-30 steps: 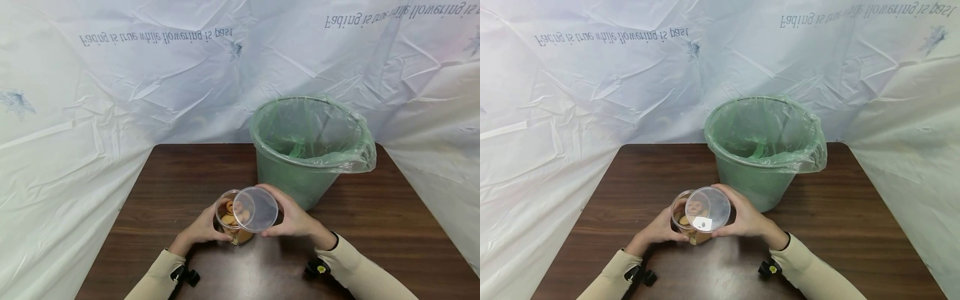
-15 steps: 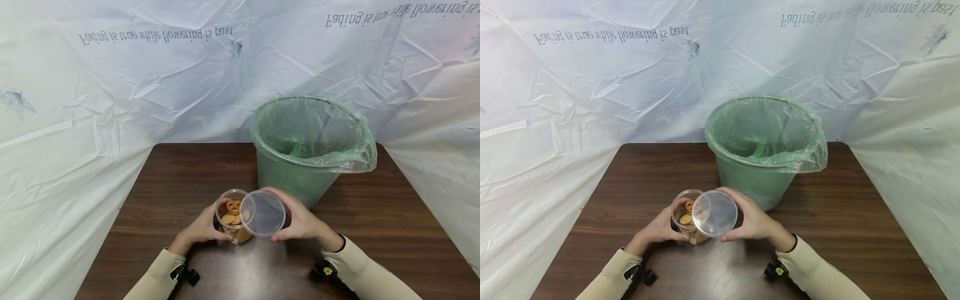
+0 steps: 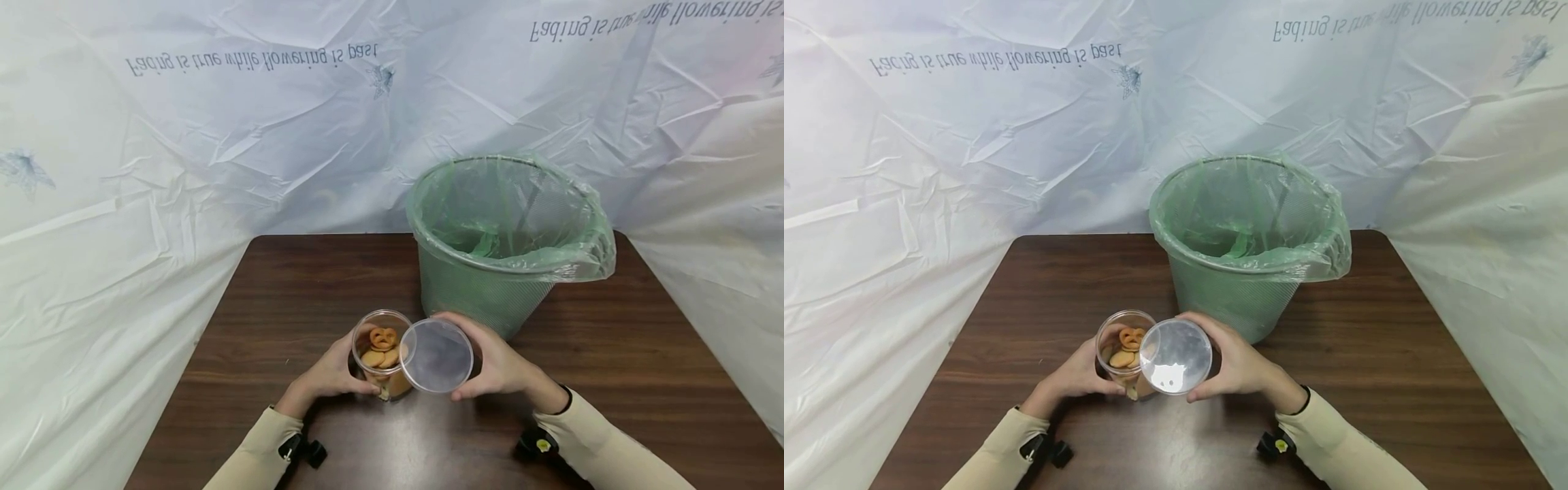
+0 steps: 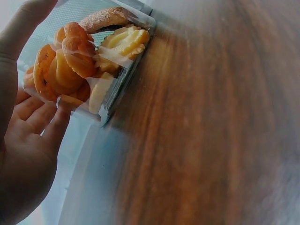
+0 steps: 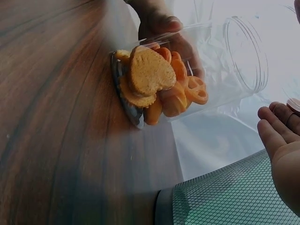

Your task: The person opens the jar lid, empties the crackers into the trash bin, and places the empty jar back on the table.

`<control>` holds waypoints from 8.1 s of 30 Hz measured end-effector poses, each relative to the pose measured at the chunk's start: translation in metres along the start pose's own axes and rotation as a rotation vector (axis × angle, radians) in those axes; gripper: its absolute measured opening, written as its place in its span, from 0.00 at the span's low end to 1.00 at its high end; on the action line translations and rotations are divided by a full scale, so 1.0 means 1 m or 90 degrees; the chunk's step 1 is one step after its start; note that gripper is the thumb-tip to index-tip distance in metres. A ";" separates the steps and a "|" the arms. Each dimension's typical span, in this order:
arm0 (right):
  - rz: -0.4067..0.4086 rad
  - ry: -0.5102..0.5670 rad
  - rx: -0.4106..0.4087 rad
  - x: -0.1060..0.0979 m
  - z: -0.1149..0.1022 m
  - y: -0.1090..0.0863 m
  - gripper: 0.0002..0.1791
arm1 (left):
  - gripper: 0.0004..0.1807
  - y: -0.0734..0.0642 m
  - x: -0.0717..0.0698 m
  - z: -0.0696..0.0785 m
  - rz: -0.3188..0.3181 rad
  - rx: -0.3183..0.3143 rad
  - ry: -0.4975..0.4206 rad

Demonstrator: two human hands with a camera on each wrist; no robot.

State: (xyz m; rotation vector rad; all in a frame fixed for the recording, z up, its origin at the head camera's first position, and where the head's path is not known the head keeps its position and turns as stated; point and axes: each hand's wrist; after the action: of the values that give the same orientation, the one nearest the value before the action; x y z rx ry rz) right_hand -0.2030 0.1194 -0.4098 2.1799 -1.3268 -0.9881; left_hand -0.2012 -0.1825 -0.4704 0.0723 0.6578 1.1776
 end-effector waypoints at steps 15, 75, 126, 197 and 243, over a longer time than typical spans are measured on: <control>-0.010 -0.023 0.006 -0.003 0.032 -0.025 0.59 | 0.54 -0.007 0.007 -0.035 0.007 -0.006 0.016; -0.036 -0.055 0.083 -0.007 0.059 -0.059 0.59 | 0.53 -0.007 0.005 -0.037 0.006 -0.021 0.044; -0.115 -0.175 0.108 -0.006 0.070 -0.070 0.59 | 0.53 -0.008 0.005 -0.037 0.005 -0.014 0.062; -0.228 -0.241 0.106 -0.008 0.075 -0.074 0.58 | 0.53 -0.009 0.007 -0.039 0.003 -0.024 0.075; -0.070 -0.157 -0.133 -0.042 -0.018 -0.010 0.36 | 0.54 -0.007 0.004 -0.027 -0.004 0.005 0.090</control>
State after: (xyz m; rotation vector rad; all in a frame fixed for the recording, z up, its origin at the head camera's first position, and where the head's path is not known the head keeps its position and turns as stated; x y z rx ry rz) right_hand -0.1964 0.1605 -0.3888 2.0409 -1.1542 -1.4090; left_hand -0.2081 -0.1895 -0.4963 -0.0064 0.7875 1.1812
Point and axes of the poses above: each hand's wrist, its own y-axis towards the middle knuckle, its own x-axis out of the palm, z = x × y, and after that the axes turned 13 degrees about z, right-handed
